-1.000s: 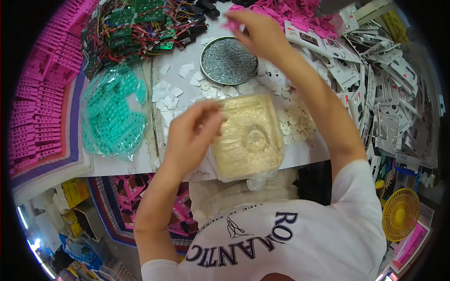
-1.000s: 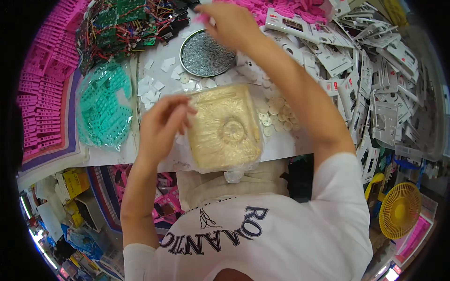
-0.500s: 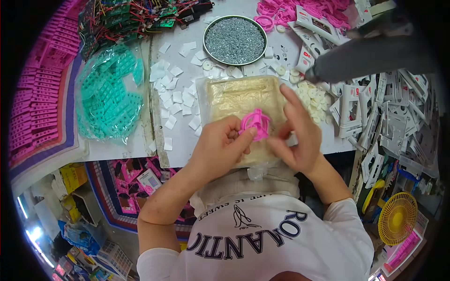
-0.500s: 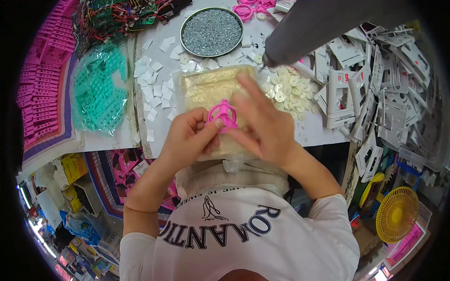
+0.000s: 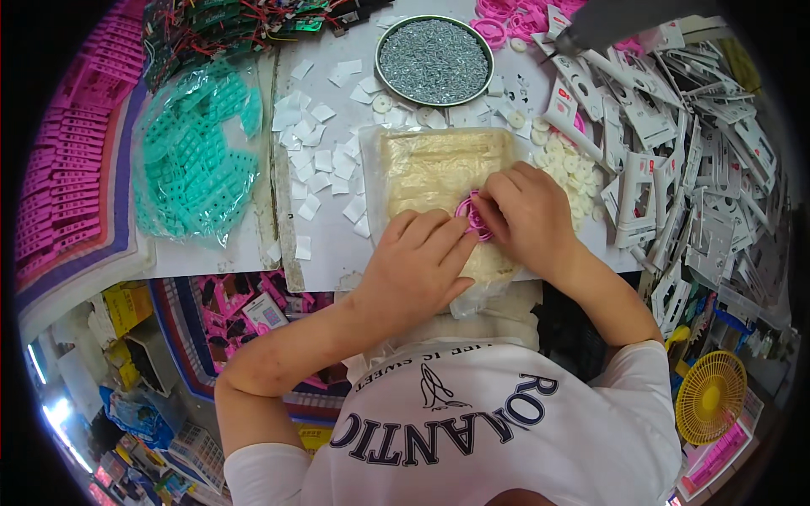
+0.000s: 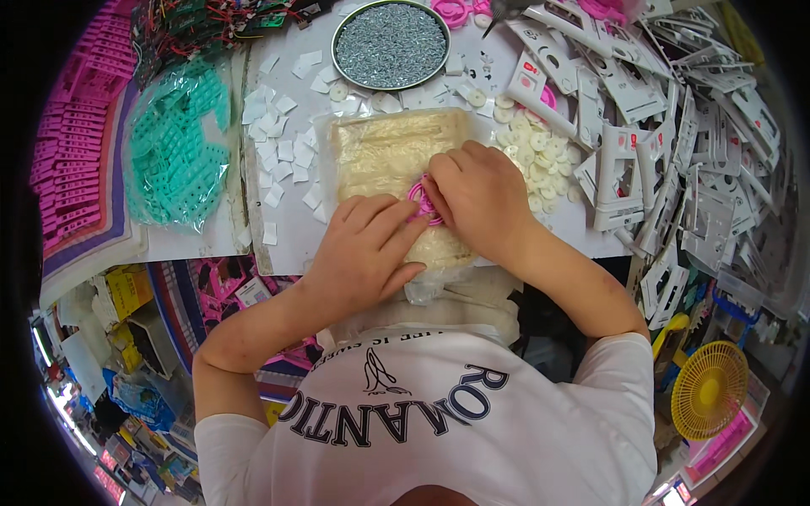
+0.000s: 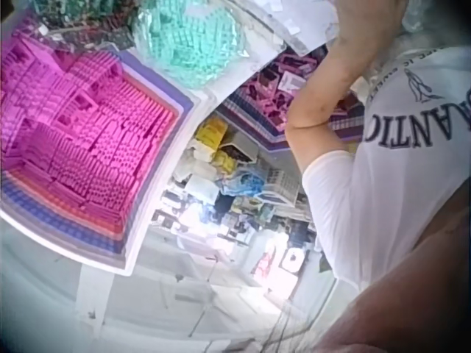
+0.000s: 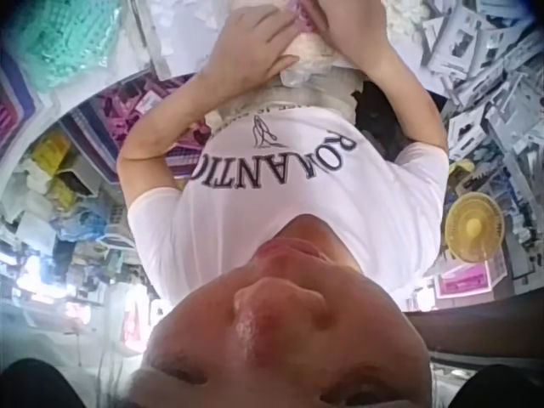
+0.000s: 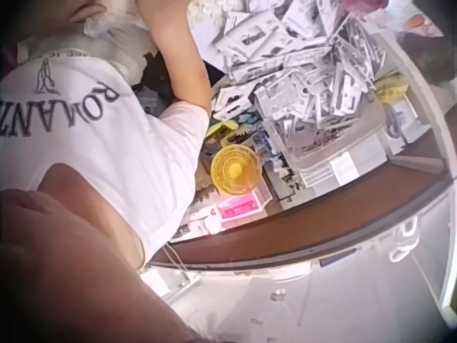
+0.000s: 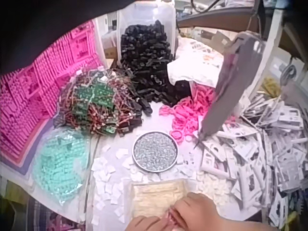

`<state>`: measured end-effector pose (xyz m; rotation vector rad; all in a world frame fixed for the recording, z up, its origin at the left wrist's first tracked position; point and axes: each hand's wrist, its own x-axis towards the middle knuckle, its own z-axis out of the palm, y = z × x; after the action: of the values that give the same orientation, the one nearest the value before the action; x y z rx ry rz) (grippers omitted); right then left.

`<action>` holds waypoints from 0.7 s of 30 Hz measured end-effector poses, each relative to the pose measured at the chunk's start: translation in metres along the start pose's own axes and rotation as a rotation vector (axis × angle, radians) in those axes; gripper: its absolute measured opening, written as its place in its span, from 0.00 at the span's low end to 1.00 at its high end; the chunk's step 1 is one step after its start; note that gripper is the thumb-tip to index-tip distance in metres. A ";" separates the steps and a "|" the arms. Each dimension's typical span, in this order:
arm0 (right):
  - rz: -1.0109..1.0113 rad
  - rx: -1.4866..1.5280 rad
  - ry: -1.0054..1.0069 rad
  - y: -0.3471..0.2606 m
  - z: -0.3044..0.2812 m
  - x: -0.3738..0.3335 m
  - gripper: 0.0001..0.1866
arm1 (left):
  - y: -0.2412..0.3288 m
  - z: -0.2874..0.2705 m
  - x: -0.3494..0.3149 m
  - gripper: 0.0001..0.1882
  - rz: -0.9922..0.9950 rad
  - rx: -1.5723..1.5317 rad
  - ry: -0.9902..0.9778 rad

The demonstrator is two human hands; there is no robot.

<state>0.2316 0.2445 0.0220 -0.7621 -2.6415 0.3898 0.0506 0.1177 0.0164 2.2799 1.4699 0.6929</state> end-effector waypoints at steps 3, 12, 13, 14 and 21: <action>-0.018 -0.048 -0.015 0.002 0.010 -0.007 0.08 | 0.003 0.005 -0.012 0.31 -0.026 0.095 -0.052; 0.092 0.015 -0.234 -0.012 -0.015 0.005 0.05 | -0.062 -0.092 0.010 0.31 -0.096 -0.601 -0.181; 0.099 0.019 -0.228 -0.014 -0.014 0.006 0.05 | -0.077 -0.131 0.009 0.29 -0.198 -0.721 -0.011; 0.105 0.022 -0.223 -0.016 -0.015 0.004 0.05 | -0.108 -0.155 0.005 0.21 -0.180 -0.683 0.299; 0.142 0.212 -0.216 -0.022 -0.032 0.011 0.14 | -0.360 -0.362 -0.046 0.26 -0.886 0.738 0.812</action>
<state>0.2263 0.2379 0.0609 -0.8839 -2.6897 0.8197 -0.4398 0.2300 0.1159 1.3667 3.2294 0.8954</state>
